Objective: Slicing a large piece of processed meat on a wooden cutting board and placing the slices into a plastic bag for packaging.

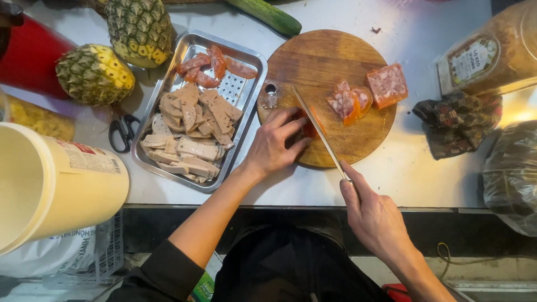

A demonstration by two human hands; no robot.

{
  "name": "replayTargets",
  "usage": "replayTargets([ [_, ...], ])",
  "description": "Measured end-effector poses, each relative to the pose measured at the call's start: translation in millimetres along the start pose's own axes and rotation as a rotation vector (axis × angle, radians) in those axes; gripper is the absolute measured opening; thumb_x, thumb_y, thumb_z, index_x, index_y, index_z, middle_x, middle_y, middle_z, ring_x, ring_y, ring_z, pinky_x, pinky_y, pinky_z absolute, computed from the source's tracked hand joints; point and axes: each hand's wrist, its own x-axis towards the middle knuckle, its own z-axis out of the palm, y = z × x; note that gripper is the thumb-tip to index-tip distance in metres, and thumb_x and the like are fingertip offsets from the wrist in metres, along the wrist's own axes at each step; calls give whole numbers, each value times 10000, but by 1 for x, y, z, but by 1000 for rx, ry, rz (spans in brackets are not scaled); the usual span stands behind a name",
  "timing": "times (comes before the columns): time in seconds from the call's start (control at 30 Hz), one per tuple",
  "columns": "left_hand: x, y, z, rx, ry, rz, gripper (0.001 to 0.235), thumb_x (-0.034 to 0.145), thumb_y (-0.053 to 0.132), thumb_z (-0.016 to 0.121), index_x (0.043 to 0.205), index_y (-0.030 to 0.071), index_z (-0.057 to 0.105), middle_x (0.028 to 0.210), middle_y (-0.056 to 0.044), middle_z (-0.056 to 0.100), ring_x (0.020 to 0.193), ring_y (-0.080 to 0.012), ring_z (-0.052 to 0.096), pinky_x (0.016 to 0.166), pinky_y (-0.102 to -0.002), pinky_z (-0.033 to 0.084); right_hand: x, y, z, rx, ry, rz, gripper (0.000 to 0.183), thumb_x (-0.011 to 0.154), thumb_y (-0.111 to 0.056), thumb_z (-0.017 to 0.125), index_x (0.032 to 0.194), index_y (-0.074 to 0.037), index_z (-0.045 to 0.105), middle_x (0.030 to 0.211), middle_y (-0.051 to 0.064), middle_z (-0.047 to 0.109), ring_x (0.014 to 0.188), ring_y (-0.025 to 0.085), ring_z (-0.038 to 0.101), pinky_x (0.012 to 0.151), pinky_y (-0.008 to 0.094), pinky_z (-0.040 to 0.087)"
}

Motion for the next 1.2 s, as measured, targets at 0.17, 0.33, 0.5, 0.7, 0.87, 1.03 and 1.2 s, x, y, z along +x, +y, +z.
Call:
replayTargets([
  [0.17, -1, -1, -2, 37, -19, 18, 456, 909, 317, 753, 1290, 82, 664, 1280, -177, 644, 1208, -353, 588, 1049, -504, 501, -6, -6, 1, 10, -14, 9, 575, 1002, -503, 317, 1570, -459, 390, 665, 214, 696, 726, 438, 669, 743, 458, 478],
  [0.33, 1, -1, 1, 51, -40, 17, 447, 902, 324, 743, 1270, 82, 666, 1297, -196, 643, 1218, -369, 582, 1046, -509, 497, -5, -3, 1, 3, -10, 21, 562, 1002, -500, 330, 1558, -463, 401, 766, 241, 734, 817, 475, 675, 783, 480, 483],
  [0.5, 5, 3, -4, 32, -56, 41, 495, 881, 245, 764, 1327, 74, 636, 1318, -189, 635, 1227, -378, 572, 1098, -522, 459, 3, -1, 0, 16, -19, -30, 571, 994, -482, 340, 1559, -432, 402, 1133, 108, 772, 997, 474, 677, 876, 470, 482],
  [0.7, 7, 5, -2, 35, 30, 34, 379, 843, 237, 800, 1185, 102, 709, 1269, -160, 613, 1227, -412, 581, 999, -519, 522, 15, -27, -10, 87, 5, -126, 526, 1032, -486, 336, 1535, -414, 471, 1126, 306, 729, 1158, 545, 622, 1056, 628, 461],
  [0.87, 7, 3, -3, -24, 5, 18, 358, 857, 200, 779, 1190, 91, 710, 1257, -184, 619, 1236, -415, 576, 1024, -529, 506, 5, 3, -3, 22, -41, -21, 529, 1007, -498, 332, 1519, -465, 459, 1154, 245, 757, 1195, 500, 630, 1085, 592, 475],
  [1.03, 1, -3, 2, -3, -11, 38, 347, 865, 198, 772, 1190, 94, 705, 1255, -173, 619, 1229, -402, 582, 1024, -518, 506, 40, -29, -5, 57, 21, -157, 504, 1042, -510, 327, 1524, -458, 464, 1110, 249, 742, 1168, 487, 635, 1081, 588, 461],
  [1.2, 1, -9, 5, -37, -17, 16, 340, 853, 171, 773, 1176, 88, 708, 1278, -185, 620, 1247, -411, 571, 1043, -531, 493, -2, 0, 1, 10, -48, 34, 538, 1012, -475, 338, 1542, -472, 427, 1091, 295, 762, 1176, 513, 635, 1084, 596, 469],
])
